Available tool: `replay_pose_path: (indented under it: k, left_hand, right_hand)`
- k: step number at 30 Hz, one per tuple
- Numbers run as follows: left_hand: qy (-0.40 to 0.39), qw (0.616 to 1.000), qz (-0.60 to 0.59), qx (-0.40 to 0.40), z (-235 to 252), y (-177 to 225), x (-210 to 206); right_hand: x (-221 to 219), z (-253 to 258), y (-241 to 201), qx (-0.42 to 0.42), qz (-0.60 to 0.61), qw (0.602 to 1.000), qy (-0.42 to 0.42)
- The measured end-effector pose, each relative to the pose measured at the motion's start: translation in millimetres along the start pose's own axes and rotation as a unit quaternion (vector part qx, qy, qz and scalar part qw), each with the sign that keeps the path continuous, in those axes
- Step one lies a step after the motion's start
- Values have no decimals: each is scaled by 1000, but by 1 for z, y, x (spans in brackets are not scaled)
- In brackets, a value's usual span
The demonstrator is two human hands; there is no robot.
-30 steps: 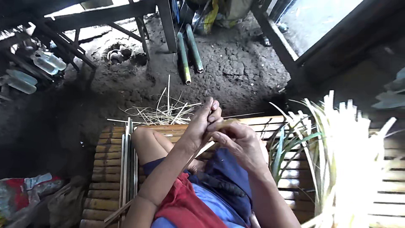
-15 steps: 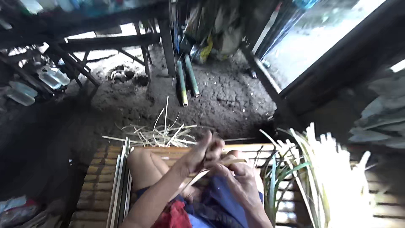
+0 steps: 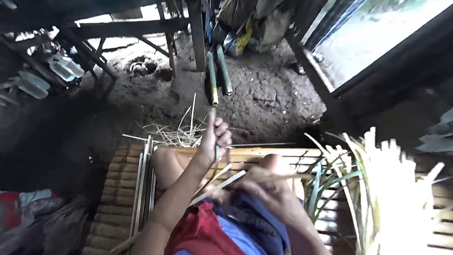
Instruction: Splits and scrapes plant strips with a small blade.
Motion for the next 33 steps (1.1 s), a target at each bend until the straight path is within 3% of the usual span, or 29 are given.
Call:
replay_pose_path:
  k: [3,6,10,13,14,16,18,20,22,25,27,30,32,33]
  left_hand:
    - [-147,982,57,107,-32,-38,-29]
    - [-120,980,28,155,-42,-50,-35]
    - [-53,997,-11,61,-22,-27,-30]
    - [36,996,-80,-17,7,2,-2]
    - [48,994,-92,-34,10,9,4]
    - [2,996,-78,-30,7,6,2]
    - [-95,995,-15,33,-13,-15,-15]
    - [-135,986,30,89,-32,-36,-26]
    - [-94,991,14,96,-38,-42,-27]
    - [28,999,-22,36,-31,-37,-14]
    - [74,996,-40,-11,-28,-27,1]
    - [167,980,-61,-89,-31,1,39]
    - [188,975,-63,-96,-36,5,48]
    - [149,986,-39,-62,-41,-2,40]
  right_hand:
    - [26,12,-2,5,-77,991,106]
    - [38,21,-6,12,-94,988,125]
    - [2,19,1,-3,-118,993,1]
    - [-33,-2,2,3,34,981,-193]
    - [-39,-6,1,8,73,973,-219]
    - [-27,-1,8,-15,78,984,-157]
    - [5,11,18,-38,19,999,-15]
    - [32,22,19,-31,-9,996,80]
    - [37,27,15,-21,-26,994,101]
    - [7,26,16,-44,-58,997,1]
    - [-8,17,19,-57,19,995,-84]
    - [-13,-4,14,-57,180,959,-210]
    - [-15,-5,15,-59,194,956,-211]
    - [-13,-1,20,-70,178,965,-177]
Point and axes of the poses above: each hand's wrist, its own z-axis towards the middle knuckle, its own x-axis out of the back of the hand, y = z × x, the point moved 8 cm from there along z, towards the middle knuckle, and after that the axes turned 1 degree about -y, right-handed, at the moved point
